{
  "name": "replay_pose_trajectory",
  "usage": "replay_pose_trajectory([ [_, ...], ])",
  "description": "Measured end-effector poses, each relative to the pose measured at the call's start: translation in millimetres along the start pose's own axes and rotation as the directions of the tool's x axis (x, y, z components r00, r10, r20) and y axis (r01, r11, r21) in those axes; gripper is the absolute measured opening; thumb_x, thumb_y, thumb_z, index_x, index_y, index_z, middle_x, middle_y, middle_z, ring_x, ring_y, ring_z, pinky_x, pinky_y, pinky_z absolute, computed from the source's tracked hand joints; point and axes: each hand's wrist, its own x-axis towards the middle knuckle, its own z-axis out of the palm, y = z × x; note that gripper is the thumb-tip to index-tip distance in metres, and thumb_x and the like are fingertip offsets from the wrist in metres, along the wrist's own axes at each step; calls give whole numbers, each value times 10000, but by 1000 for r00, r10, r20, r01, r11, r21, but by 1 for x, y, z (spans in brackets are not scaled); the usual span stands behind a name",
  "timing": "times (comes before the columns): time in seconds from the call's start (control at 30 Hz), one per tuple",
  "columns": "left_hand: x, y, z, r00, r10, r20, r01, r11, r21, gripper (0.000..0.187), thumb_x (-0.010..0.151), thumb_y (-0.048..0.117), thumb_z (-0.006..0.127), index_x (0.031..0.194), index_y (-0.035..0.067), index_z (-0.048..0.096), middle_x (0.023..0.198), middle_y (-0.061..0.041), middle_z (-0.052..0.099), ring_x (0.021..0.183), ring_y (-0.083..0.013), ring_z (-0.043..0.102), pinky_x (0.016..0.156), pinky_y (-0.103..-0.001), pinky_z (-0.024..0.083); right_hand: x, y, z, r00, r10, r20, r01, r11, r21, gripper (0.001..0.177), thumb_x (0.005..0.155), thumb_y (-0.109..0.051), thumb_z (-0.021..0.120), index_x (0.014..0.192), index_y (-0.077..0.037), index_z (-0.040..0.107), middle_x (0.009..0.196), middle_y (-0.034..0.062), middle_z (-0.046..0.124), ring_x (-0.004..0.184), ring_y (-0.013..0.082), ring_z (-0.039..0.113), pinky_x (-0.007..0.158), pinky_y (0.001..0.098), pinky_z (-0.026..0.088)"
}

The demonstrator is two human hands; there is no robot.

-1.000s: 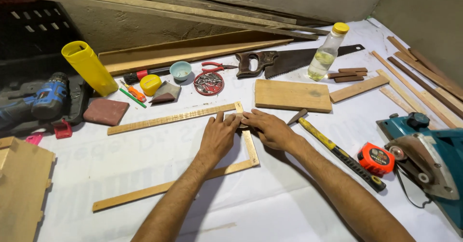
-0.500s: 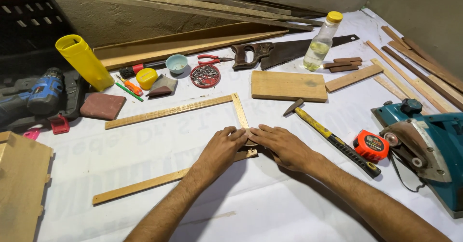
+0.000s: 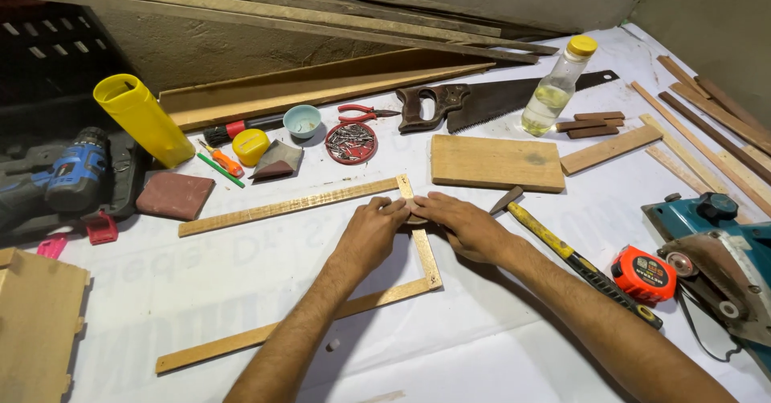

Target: The person assembles a rectangular frame from thin wooden strips on a workbench. They align the strips, position nails at the corners, hammer the nails in with a hammer, and sand a small block with a sanding block while fitting the frame pieces together.

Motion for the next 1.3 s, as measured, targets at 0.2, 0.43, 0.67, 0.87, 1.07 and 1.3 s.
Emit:
replay_pose_trajectory([
  [0.2,1,-1,4,990,-71,-125,59,993,-100,302,882,-41,615,1148,34,735,1301,-114,700,1186,-386,636,967,-455,555,8,8,7,999,13,-35,-10,997,73,546,915,-1,617,1427,-186,567,1534,49,517,1440,323,435,1186,425,374],
  [0.43,-24,33,-10,995,-65,-80,64,998,-14,303,864,-63,597,1122,29,727,1271,-117,713,1131,-347,666,877,-432,593,-26,-12,2,1000,20,-2,-20,986,163,635,864,101,529,1423,-196,582,1543,60,529,1454,314,442,1219,419,355],
  [0.67,-67,73,-35,986,-12,167,10,1000,16,347,890,-36,598,1230,22,636,1248,-125,685,1168,-320,622,928,-459,544,-67,-44,-8,996,21,88,-39,976,215,677,829,118,508,1427,-190,578,1555,58,507,1470,299,419,1191,420,308],
  [0.87,-62,62,-29,980,22,198,-32,998,45,584,816,-102,600,1386,-6,519,1401,-157,583,1326,-327,507,1070,-485,432,-59,-36,-15,993,8,119,-32,980,194,593,862,81,536,1407,-148,585,1558,45,502,1475,287,411,1211,421,326],
  [1.07,-36,30,-22,986,11,167,-14,1000,18,558,819,-1,636,1367,-3,530,1396,-160,596,1311,-318,517,1031,-487,438,-23,-7,-12,991,18,136,-49,972,231,591,862,89,525,1400,-147,593,1561,44,499,1477,289,403,1205,426,309],
  [1.3,-4,2,-19,979,-121,167,118,993,25,556,861,-67,556,1398,74,561,1362,-143,635,1306,-309,553,1037,-465,476,12,25,-2,999,-31,30,25,980,198,547,874,76,535,1378,-121,616,1546,60,520,1453,310,442,1228,442,333],
])
